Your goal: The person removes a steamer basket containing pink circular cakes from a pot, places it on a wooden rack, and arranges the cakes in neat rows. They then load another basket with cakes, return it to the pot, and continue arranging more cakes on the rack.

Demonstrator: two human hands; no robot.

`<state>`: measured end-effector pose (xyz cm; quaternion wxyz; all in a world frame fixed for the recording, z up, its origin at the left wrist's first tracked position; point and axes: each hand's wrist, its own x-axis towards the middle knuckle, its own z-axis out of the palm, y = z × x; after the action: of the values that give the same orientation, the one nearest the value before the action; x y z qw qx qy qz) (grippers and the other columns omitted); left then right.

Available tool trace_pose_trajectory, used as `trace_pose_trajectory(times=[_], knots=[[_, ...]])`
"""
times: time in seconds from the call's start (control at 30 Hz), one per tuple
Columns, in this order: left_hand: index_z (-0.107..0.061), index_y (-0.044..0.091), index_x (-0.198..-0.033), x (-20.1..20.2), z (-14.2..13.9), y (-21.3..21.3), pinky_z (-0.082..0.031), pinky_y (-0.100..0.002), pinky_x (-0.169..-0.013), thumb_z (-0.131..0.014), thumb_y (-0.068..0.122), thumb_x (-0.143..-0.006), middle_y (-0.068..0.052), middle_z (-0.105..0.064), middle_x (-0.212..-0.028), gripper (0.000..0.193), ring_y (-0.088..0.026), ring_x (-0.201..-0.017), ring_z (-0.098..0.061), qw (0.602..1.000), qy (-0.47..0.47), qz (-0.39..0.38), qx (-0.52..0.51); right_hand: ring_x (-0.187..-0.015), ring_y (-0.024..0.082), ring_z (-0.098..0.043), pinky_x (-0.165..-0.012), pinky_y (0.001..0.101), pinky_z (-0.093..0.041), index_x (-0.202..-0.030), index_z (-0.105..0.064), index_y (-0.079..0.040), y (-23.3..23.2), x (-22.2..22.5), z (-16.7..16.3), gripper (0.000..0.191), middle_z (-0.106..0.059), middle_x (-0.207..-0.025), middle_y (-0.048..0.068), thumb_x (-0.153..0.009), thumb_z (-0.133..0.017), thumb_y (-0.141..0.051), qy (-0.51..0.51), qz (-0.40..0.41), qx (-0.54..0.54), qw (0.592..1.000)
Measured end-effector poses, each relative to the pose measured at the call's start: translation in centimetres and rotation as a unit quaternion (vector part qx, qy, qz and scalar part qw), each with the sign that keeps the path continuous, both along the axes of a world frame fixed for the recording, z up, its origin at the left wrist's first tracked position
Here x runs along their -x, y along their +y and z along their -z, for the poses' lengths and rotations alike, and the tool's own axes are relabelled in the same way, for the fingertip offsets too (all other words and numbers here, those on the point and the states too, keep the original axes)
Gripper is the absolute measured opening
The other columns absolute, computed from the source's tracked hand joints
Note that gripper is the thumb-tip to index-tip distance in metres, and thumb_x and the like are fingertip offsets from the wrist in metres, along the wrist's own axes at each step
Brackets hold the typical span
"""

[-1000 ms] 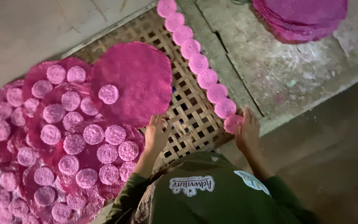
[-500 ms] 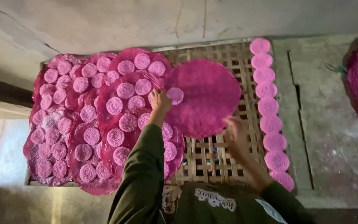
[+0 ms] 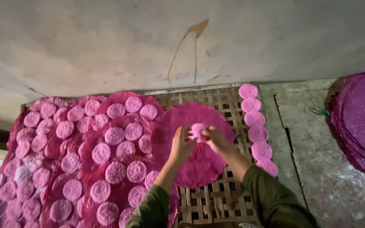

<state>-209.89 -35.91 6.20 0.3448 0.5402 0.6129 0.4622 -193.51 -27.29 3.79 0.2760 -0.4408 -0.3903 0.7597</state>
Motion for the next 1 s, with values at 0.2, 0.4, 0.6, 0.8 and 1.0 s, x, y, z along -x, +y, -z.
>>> trace_pose_trajectory(times=[0.2,0.4,0.6,0.8,1.0], knots=[[-0.06,0.006,-0.121,0.8,2.2,-2.5,-0.064,-0.032,-0.071,-0.066,0.008,-0.094,-0.009,-0.069,-0.1,0.028,-0.022,-0.084,-0.069,0.994,0.053,-0.085,0.036,-0.093,0.022,-0.068,-0.082,0.035,-0.058,-0.123,-0.065,0.001,14.5,-6.1,-3.0,0.04,-0.072,-0.105,0.01,-0.084,-0.068,-0.009,-0.174,0.097,-0.209,0.957],[-0.06,0.002,-0.116,1.3,4.5,-4.8,-0.061,-0.032,-0.072,-0.073,0.005,-0.087,-0.012,-0.066,-0.107,0.032,-0.022,-0.088,-0.07,0.994,0.051,-0.101,-0.008,-0.109,0.037,-0.065,-0.091,0.047,-0.053,-0.132,-0.06,-0.007,20.0,-6.6,-1.5,0.05,-0.069,-0.114,0.018,-0.083,-0.068,-0.006,-0.397,0.004,-0.423,0.814],[-0.059,0.001,-0.121,2.5,4.3,-7.1,-0.059,-0.036,-0.075,-0.072,0.005,-0.084,-0.015,-0.065,-0.109,0.039,-0.025,-0.092,-0.068,0.987,0.102,-0.115,0.038,-0.12,0.044,-0.058,-0.091,0.0491,-0.054,-0.132,-0.057,-0.006,20.1,-6.4,-0.5,0.056,-0.061,-0.128,0.024,-0.078,-0.069,0.001,-0.521,0.021,-0.57,0.635],[-0.06,0.001,-0.121,2.4,3.9,-8.8,-0.062,-0.037,-0.082,-0.066,0.009,-0.091,-0.014,-0.065,-0.114,0.031,-0.024,-0.099,-0.071,0.986,0.091,-0.123,0.073,-0.131,0.03,-0.053,-0.112,0.0467,-0.05,-0.143,-0.053,-0.001,14.9,-4.7,0.0,0.05,-0.052,-0.144,0.017,-0.096,-0.069,-0.01,-0.588,0.013,-0.581,0.562],[-0.058,0.0,-0.122,1.3,2.3,-10.5,-0.061,-0.039,-0.076,-0.07,0.009,-0.088,-0.016,-0.062,-0.115,0.038,-0.028,-0.094,-0.07,0.976,0.129,-0.133,0.117,-0.125,0.049,-0.054,-0.09,0.0531,-0.051,-0.128,-0.058,0.005,3.5,-3.5,2.1,0.054,-0.052,-0.141,0.027,-0.086,-0.069,-0.027,-0.476,-0.029,-0.628,0.615]])
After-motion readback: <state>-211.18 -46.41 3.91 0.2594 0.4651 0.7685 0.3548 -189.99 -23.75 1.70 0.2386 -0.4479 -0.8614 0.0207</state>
